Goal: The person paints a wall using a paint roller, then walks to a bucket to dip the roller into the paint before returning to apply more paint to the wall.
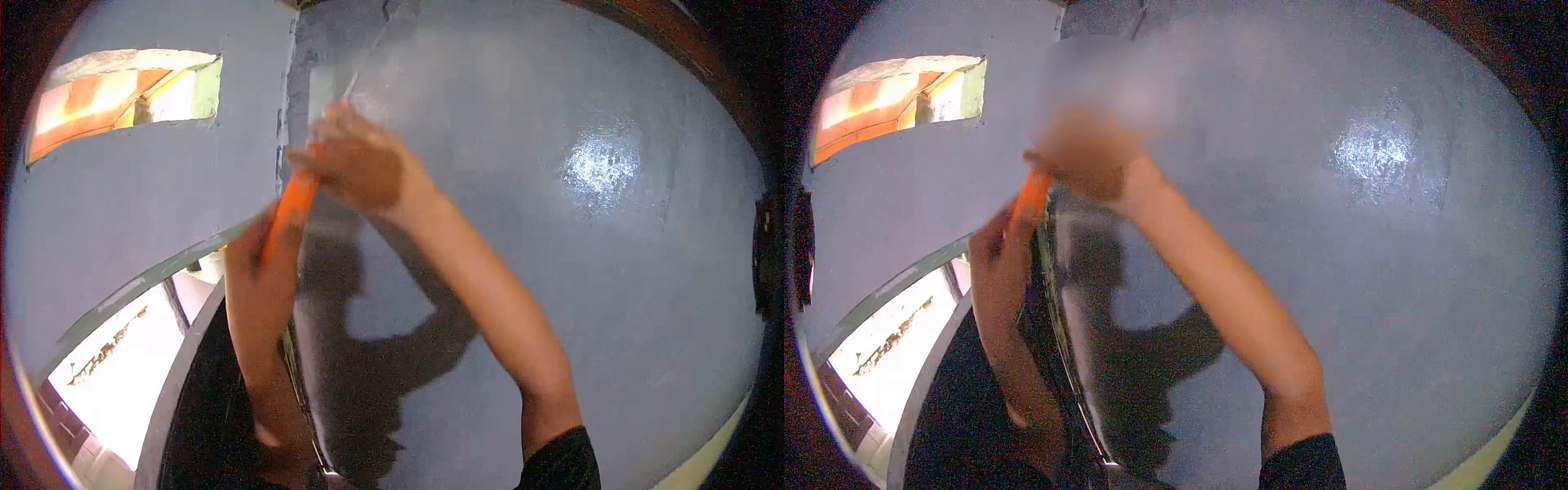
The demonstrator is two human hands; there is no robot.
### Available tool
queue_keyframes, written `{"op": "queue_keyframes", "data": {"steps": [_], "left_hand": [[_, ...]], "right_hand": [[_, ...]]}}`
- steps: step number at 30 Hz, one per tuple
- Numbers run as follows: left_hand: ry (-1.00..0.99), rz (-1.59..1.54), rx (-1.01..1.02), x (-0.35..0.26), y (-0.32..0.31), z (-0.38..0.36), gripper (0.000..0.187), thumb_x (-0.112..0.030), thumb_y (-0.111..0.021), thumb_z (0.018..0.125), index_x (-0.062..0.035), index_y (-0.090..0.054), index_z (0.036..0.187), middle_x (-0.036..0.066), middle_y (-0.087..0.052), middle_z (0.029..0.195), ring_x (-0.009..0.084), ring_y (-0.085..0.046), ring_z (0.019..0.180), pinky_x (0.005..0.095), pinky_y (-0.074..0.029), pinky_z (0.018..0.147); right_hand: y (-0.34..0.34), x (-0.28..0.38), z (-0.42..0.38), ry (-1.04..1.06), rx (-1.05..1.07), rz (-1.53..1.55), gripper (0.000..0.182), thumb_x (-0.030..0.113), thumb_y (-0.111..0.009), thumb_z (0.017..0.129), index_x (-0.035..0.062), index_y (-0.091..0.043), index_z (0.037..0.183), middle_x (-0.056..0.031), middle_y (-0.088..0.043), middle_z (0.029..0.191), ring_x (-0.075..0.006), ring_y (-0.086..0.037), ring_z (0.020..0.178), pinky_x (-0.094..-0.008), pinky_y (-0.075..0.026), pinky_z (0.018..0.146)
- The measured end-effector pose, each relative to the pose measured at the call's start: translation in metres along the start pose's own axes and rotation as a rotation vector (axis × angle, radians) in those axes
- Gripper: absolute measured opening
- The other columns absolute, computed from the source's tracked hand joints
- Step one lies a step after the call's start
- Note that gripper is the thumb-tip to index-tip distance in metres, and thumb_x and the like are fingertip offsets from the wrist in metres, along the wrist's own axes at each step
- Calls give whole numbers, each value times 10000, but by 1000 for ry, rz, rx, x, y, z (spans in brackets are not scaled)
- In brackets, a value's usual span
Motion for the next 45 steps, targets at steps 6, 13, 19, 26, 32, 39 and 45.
{"op": "queue_keyframes", "data": {"steps": [6,13,19,26,32,39,45], "left_hand": [[10,-48,-59,24,14,-38,333,-195,-591,983,28,-640,1226,-29,-578,815,61,-486,727,220,-405,645],[-89,-11,-2,2,3,39,301,-203,-590,990,23,-664,1174,-41,-559,777,51,-459,691,218,-373,600],[-123,-81,-122,17,11,-22,307,-196,-594,985,40,-653,1173,-43,-541,731,61,-465,653,215,-383,586],[-117,-5,-91,17,12,18,326,-203,-602,979,44,-648,1187,-23,-528,719,65,-463,677,229,-381,590],[-137,-22,-18,26,10,54,332,-212,-600,981,43,-655,1186,-46,-498,725,56,-442,679,236,-363,581],[175,-165,130,96,4,-33,340,-200,-587,987,36,-639,1226,-63,-516,786,47,-442,695,221,-367,603],[-40,-81,29,42,8,49,335,-272,-623,969,38,-682,1083,-70,-481,706,53,-409,652,255,-340,553]], "right_hand": [[9,48,-19,-15,-160,-17,182,176,-637,821,189,-613,1002,-48,-584,945,-254,-584,1035,-443,-491,1005],[7,-25,34,-14,-98,96,265,121,-664,806,205,-620,1053,-66,-573,956,-303,-610,1043,-426,-491,1030],[-1,34,-9,-58,-190,197,260,116,-671,795,188,-615,1038,-71,-585,945,-311,-610,1082,-430,-490,1029],[-15,10,20,10,-163,-6,268,200,-568,874,217,-626,1135,-94,-605,1001,-340,-571,1115,-447,-469,1034],[-20,-13,43,-51,-98,43,192,160,-636,839,188,-616,1028,-81,-597,974,-315,-593,1087,-407,-491,1025],[-52,69,-27,19,36,-196,310,258,-534,890,243,-625,1187,-117,-610,1038,-373,-540,1154,-532,-364,1113],[-24,-6,28,-34,-165,95,318,246,-546,893,213,-616,1202,-156,-605,1071,-380,-564,1132,-482,-432,1065]]}}
Point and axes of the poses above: each hand's wrist, its own z-axis towards the middle knuckle, its own y-axis out of the back of the hand, x = y × z, the point moved 7 cm from there along z, towards the middle knuckle
